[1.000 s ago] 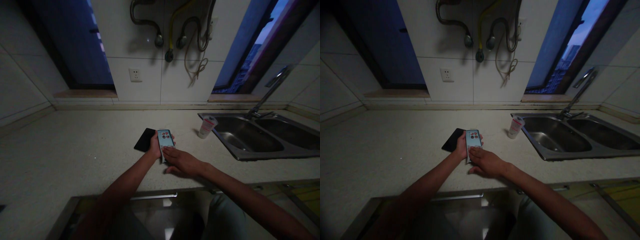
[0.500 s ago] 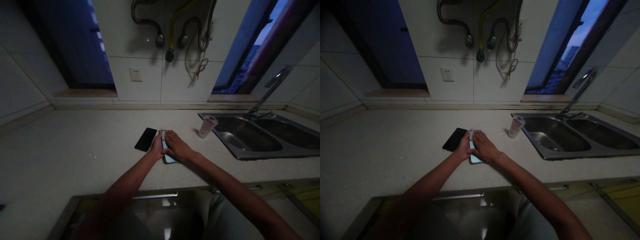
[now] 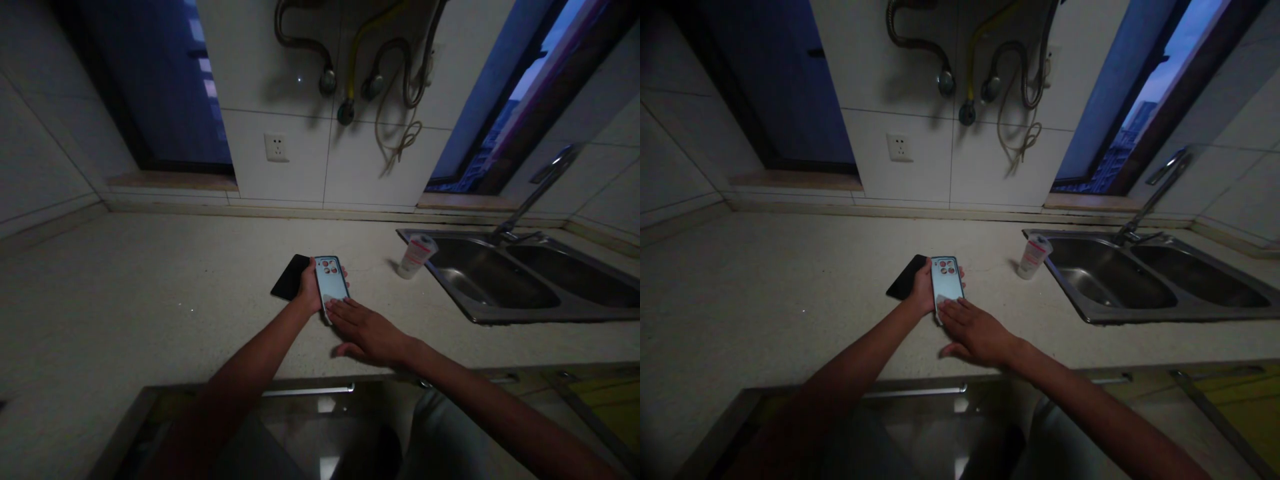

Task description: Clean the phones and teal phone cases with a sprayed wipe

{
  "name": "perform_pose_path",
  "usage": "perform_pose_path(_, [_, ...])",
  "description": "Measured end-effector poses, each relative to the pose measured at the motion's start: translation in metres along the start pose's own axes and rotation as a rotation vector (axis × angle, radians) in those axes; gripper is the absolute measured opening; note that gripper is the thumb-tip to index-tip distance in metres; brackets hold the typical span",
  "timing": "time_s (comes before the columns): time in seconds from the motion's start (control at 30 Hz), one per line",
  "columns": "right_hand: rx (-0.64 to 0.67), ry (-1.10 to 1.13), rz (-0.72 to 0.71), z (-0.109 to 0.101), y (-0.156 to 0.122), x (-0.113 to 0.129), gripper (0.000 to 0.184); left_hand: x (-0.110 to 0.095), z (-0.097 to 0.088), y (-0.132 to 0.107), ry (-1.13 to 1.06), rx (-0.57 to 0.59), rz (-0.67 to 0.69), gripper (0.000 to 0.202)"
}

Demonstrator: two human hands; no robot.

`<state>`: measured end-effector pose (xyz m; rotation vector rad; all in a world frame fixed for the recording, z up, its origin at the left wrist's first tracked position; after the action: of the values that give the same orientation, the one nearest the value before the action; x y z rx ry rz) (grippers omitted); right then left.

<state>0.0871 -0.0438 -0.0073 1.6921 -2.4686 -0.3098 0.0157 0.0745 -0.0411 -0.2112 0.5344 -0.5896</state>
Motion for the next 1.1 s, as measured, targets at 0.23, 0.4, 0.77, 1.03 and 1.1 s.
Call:
perform_pose_path(0.23, [-0.027, -0.253, 0.095, -0.019, -0.022, -0.010, 0.054, 0.011, 0.006, -0.001, 0.057, 0.016, -0.050, 0.067])
perform_pose_path(0.4, [-0.033, -0.327, 0.225, -0.009, -0.020, -0.031, 0.073, 0.011, 0.005, 0.003, 0.099, -0.023, -0.060, 0.064])
perform_pose_path(0.77, [-0.088, -0.152, 0.488, -0.002, 0.015, -0.096, 0.076, 0.014, 0.010, 0.010, 0.106, -0.004, -0.082, 0.049])
perform_pose_path(1.03, [-0.082, -0.013, 0.476, -0.005, 0.053, -0.079, 0.058, 0.012, 0.006, 0.015, 0.022, 0.012, -0.085, 0.045])
perform_pose_path(1.1, [-0.110, 0.024, 0.479, -0.009, 0.056, -0.081, 0.059, 0.011, 0.003, 0.016, 0.026, -0.024, -0.082, 0.046])
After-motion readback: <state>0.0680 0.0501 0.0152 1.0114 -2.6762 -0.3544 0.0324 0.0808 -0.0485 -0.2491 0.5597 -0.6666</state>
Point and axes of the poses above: each hand's wrist, its own y-axis towards the middle knuckle, its own z-axis out of the palm, x = y × z, the point moved 8 cm from there along y, towards the middle knuckle, and after that the axes turned 7 degrees about -z, right-handed, at the moved point
